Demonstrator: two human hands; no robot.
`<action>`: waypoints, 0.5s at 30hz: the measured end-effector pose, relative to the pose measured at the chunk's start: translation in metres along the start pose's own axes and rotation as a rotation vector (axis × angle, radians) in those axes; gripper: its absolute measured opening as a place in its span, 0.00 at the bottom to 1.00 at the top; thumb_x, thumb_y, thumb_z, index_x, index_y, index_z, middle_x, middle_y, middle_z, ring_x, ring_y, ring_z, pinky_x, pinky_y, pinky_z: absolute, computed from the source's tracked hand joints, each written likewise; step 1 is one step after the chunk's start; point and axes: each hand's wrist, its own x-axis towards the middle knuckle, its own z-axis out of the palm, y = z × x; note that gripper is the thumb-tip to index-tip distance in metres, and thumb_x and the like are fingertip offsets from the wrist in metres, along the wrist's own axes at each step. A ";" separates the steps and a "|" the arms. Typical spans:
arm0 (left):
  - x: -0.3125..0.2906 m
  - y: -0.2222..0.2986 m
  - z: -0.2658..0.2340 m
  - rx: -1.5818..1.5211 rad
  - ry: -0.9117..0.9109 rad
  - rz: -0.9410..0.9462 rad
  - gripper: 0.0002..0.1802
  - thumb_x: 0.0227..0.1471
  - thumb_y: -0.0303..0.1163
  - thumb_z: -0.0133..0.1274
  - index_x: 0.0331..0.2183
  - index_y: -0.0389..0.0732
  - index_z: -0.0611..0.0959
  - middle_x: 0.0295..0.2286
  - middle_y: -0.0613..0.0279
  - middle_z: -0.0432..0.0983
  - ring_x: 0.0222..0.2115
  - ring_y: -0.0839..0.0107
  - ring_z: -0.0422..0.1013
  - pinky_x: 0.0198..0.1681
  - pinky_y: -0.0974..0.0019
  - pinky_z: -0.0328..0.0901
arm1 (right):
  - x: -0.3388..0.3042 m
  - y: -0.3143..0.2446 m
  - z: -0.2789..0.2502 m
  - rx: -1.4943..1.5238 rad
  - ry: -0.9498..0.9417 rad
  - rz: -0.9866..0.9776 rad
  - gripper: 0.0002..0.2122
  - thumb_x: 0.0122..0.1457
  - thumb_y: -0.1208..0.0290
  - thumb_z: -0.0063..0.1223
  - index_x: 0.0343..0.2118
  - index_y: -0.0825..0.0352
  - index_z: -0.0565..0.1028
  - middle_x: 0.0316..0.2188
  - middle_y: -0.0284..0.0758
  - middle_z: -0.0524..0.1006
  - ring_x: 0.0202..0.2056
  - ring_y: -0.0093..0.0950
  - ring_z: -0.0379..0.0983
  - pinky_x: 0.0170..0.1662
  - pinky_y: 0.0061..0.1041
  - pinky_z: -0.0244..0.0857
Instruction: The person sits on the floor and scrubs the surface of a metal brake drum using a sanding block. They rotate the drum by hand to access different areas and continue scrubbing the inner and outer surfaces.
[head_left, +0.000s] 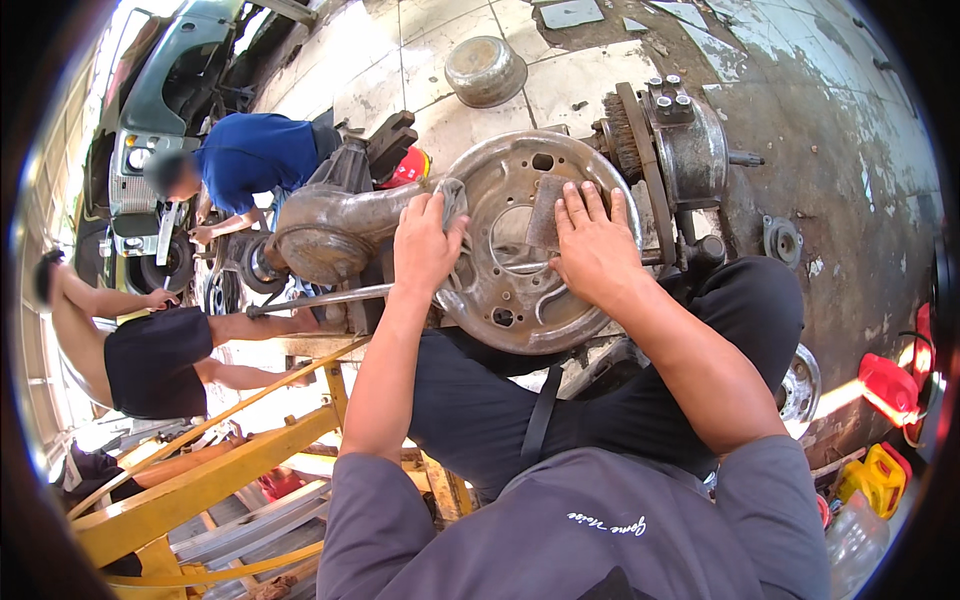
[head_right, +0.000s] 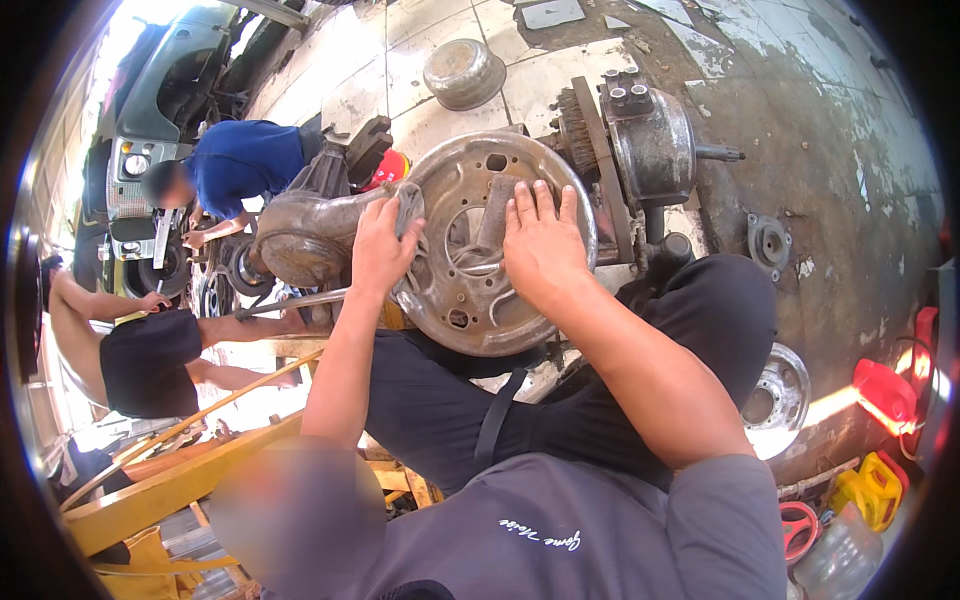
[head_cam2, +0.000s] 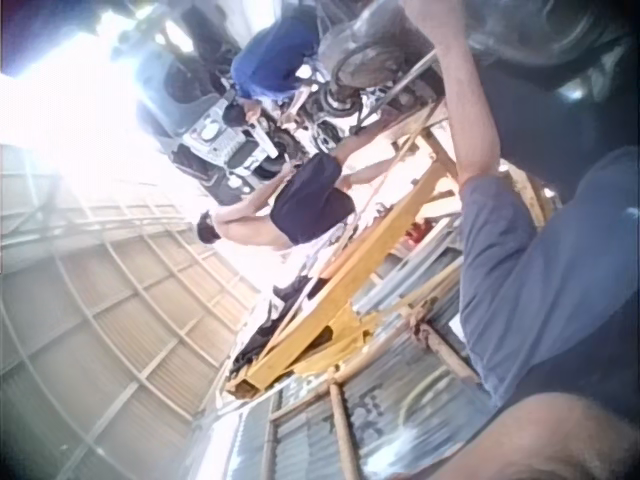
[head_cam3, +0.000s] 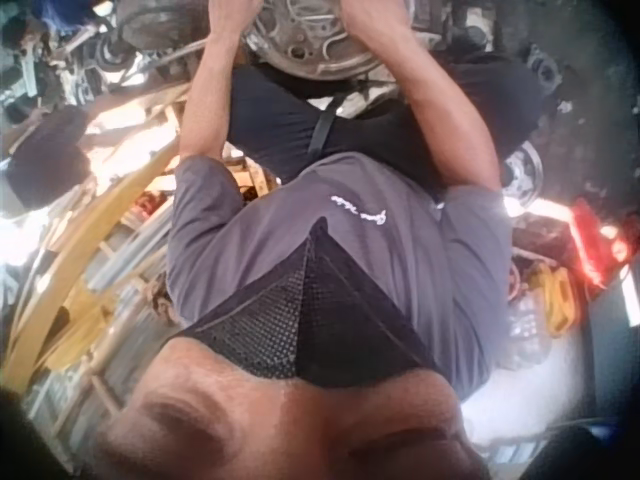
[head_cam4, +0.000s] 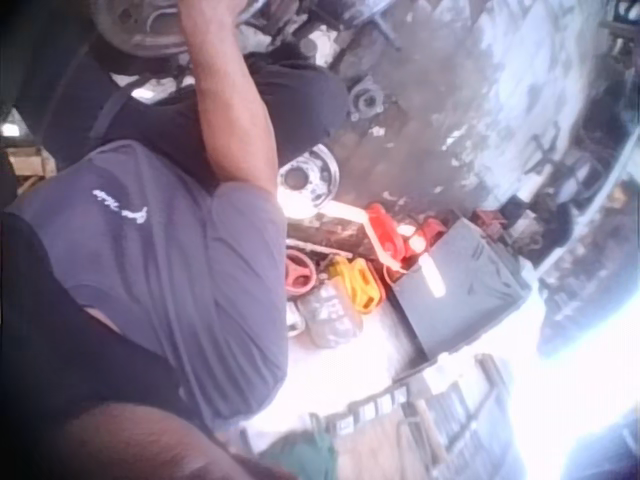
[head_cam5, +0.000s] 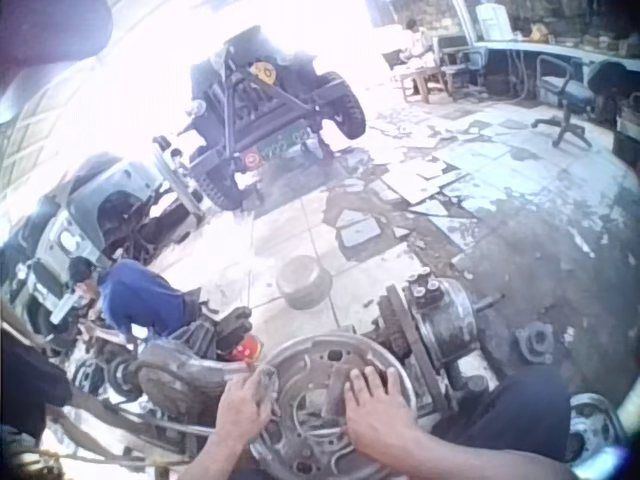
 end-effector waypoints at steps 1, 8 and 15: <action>0.001 -0.006 0.003 -0.033 -0.015 -0.015 0.21 0.55 0.35 0.59 0.45 0.29 0.80 0.44 0.43 0.76 0.47 0.47 0.72 0.53 0.52 0.66 | 0.000 0.000 0.000 0.006 0.000 -0.005 0.38 0.61 0.50 0.55 0.68 0.72 0.59 0.71 0.46 0.54 0.72 0.44 0.46 0.72 0.54 0.36; 0.014 -0.022 -0.014 -0.194 0.120 -0.130 0.17 0.53 0.28 0.59 0.45 0.34 0.80 0.41 0.45 0.79 0.44 0.47 0.75 0.49 0.53 0.68 | 0.002 -0.002 0.001 -0.007 -0.013 0.015 0.39 0.61 0.50 0.55 0.68 0.72 0.59 0.71 0.45 0.54 0.72 0.43 0.46 0.72 0.54 0.35; 0.020 -0.016 0.008 -0.123 0.028 0.049 0.13 0.51 0.26 0.59 0.41 0.38 0.84 0.39 0.50 0.79 0.42 0.51 0.75 0.48 0.54 0.70 | -0.001 0.001 0.005 0.009 0.021 -0.017 0.38 0.61 0.50 0.56 0.68 0.71 0.60 0.71 0.45 0.54 0.72 0.43 0.46 0.72 0.53 0.36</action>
